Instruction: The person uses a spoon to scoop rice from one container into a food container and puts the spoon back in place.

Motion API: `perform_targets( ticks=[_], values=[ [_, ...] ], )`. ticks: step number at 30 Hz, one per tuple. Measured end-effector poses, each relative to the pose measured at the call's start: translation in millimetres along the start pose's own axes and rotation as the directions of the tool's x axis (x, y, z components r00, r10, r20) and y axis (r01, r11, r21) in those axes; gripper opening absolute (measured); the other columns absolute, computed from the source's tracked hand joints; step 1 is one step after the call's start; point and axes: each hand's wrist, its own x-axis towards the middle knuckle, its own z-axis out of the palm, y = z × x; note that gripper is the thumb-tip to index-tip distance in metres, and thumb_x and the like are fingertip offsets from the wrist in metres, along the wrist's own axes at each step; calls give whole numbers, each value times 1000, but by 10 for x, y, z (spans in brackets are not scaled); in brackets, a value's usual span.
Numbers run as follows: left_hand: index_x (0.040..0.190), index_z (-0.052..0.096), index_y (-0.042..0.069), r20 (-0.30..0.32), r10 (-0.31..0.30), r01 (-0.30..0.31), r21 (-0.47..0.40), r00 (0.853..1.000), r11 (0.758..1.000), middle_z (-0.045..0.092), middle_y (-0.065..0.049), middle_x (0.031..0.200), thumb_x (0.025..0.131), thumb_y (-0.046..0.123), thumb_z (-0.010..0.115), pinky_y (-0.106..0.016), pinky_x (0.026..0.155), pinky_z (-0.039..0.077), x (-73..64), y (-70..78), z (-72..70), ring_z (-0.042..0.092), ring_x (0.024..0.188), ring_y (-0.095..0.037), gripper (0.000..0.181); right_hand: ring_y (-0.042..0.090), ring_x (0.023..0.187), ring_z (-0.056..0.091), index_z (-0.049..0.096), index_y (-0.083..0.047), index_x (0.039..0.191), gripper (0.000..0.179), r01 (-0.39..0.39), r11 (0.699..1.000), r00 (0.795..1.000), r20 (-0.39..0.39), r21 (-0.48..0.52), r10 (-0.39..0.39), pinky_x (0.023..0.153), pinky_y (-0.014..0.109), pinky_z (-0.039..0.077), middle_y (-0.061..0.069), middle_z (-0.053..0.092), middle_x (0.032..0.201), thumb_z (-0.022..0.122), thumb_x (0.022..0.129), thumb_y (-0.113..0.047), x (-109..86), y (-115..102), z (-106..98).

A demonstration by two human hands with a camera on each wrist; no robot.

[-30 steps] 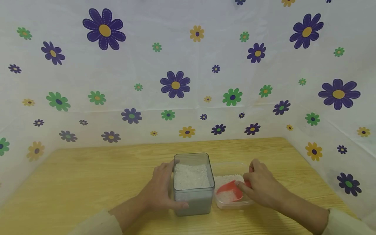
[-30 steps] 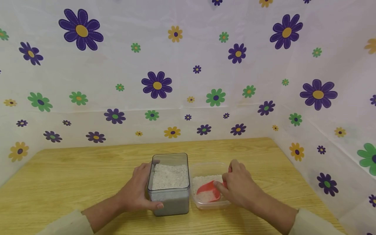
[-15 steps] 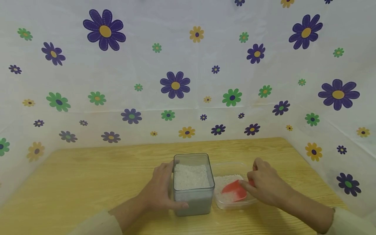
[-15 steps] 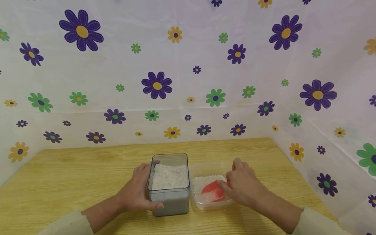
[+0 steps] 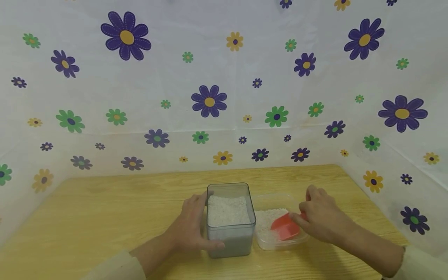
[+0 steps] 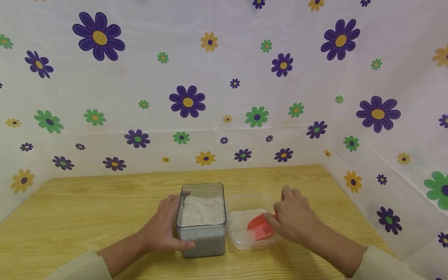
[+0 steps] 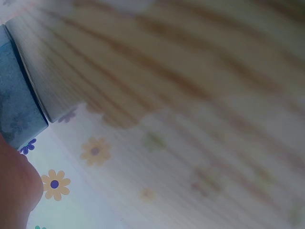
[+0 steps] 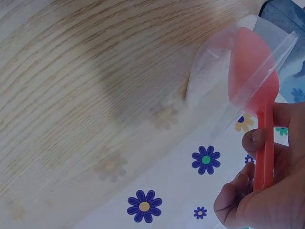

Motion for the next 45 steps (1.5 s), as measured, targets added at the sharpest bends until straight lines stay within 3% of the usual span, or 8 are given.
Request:
perform_targets(
  ticks=[7,18,24,31,35,38,43,45],
  values=[
    [155,28,12,9,-8,8,8,1000,1000,47,-3,141,59,78,77,-53,105,40,9,-6,-11,40,127,-22,126,21,78,41,64,-15,64,38,26,994,999,-31,-106,-30,65,33,35,5,47,87,66,92,-42,12,7,-46],
    [155,30,11,20,-16,16,-12,1000,1000,48,-3,139,59,78,78,-53,105,40,4,-19,-11,41,125,-21,126,21,75,38,52,-16,58,44,58,975,996,-55,-216,-72,62,33,33,4,43,83,69,90,-42,24,-26,-100],
    [155,30,12,24,-25,25,-16,999,1000,47,-4,141,58,78,78,-53,106,40,-5,-7,-11,41,127,-23,127,20,72,34,43,-17,54,49,117,954,979,-132,-275,-158,62,33,30,3,38,77,71,88,-38,42,-76,-172],
    [155,30,12,13,-24,24,-14,1000,1000,47,-4,141,58,79,77,-53,105,40,2,-2,-14,40,127,-23,127,21,70,36,42,-16,52,48,140,926,956,-196,-351,-219,64,33,32,4,41,74,69,87,-36,139,-142,-454],
    [154,30,13,12,-16,16,-9,1000,1000,48,-2,140,57,81,76,-52,105,40,19,-4,-4,41,126,-21,127,24,77,40,51,-16,54,41,71,972,967,-224,-224,-123,70,36,33,6,45,78,68,87,-34,218,-150,-681],
    [154,31,14,12,-18,18,-14,1000,1000,48,-2,140,57,79,77,-51,105,40,23,6,-7,40,126,-20,126,24,80,40,55,-16,57,37,28,995,959,-280,-92,-53,71,37,32,7,44,81,69,88,-33,281,-198,-827],
    [154,31,14,7,-6,6,-11,1000,1000,47,-3,140,59,78,78,-51,105,40,16,-3,-8,41,126,-20,124,24,81,41,53,-15,55,38,104,995,915,-390,-15,-101,71,37,32,8,43,81,69,87,-28,398,-409,-869],
    [153,31,13,0,9,-9,-8,1000,1000,48,-3,139,59,78,77,-52,104,40,10,-19,0,41,125,-20,123,24,81,41,51,-16,53,39,142,990,913,-383,-19,-139,72,37,33,7,43,80,67,87,-27,444,-521,-820]
  ],
)
